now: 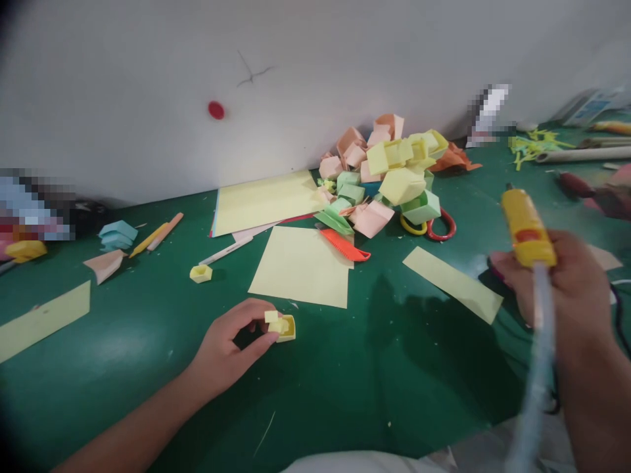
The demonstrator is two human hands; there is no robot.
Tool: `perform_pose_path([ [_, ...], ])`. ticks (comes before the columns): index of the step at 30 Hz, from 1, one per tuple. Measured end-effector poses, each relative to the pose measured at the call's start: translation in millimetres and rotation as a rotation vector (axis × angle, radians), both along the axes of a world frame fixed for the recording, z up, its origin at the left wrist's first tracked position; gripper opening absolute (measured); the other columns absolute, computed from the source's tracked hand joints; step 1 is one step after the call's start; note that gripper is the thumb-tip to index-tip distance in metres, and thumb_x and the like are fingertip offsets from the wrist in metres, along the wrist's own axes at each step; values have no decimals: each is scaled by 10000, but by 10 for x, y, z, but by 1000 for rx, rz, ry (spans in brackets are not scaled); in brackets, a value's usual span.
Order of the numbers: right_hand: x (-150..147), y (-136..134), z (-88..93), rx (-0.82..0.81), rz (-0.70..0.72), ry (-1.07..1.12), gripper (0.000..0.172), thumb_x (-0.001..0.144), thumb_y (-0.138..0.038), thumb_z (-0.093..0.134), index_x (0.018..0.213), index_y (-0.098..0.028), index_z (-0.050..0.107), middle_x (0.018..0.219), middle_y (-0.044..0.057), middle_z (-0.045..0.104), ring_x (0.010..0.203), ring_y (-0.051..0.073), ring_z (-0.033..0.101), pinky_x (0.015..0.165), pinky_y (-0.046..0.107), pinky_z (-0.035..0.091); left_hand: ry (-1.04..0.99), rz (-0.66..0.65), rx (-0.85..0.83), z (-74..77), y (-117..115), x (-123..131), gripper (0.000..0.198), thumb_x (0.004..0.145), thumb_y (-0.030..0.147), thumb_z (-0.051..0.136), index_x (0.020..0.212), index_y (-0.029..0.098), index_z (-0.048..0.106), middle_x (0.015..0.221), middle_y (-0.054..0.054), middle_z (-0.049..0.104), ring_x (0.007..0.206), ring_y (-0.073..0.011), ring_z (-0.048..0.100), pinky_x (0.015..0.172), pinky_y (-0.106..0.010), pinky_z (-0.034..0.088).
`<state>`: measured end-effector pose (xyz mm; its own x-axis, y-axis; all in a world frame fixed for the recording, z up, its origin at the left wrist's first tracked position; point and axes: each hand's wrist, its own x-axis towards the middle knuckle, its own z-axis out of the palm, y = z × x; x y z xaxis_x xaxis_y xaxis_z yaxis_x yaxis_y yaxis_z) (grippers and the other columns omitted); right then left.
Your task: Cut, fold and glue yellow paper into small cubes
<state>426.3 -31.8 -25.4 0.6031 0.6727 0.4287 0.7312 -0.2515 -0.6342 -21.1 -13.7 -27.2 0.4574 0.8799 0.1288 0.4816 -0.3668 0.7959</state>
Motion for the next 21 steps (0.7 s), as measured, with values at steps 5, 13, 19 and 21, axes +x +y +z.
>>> perform_pose_path([
  [5,-338,182,207,305,478,548,294,751,-445,756,878,-193,674,586,-13,555,469,167,517,470,331,442,-20,-1,5,-1,10,3,121,912,283,632,1004,210,663,985,-32,670,744,-123,610,651,-235,497],
  [13,-1133,427,280,-31,1197,829,408,923,-540,601,1033,-154,676,668,8,589,509,127,546,457,263,445,1,13,21,-9,5,-11,161,906,277,646,1058,227,669,946,-13,680,736,-115,610,638,-216,486],
  [19,-1534,438,35,-211,1586,835,465,956,-569,533,1098,-145,660,693,-4,550,577,109,495,536,250,460,-28,31,19,20,-12,-10,119,892,291,667,972,203,667,853,1,653,679,-105,582,605,-204,461],
  [21,-1511,392,-8,-269,1611,802,449,961,-561,530,1124,-167,672,736,9,574,609,117,512,548,250,468,-34,21,6,39,-10,-4,96,888,285,668,928,199,657,812,11,634,668,-103,569,596,-199,445],
])
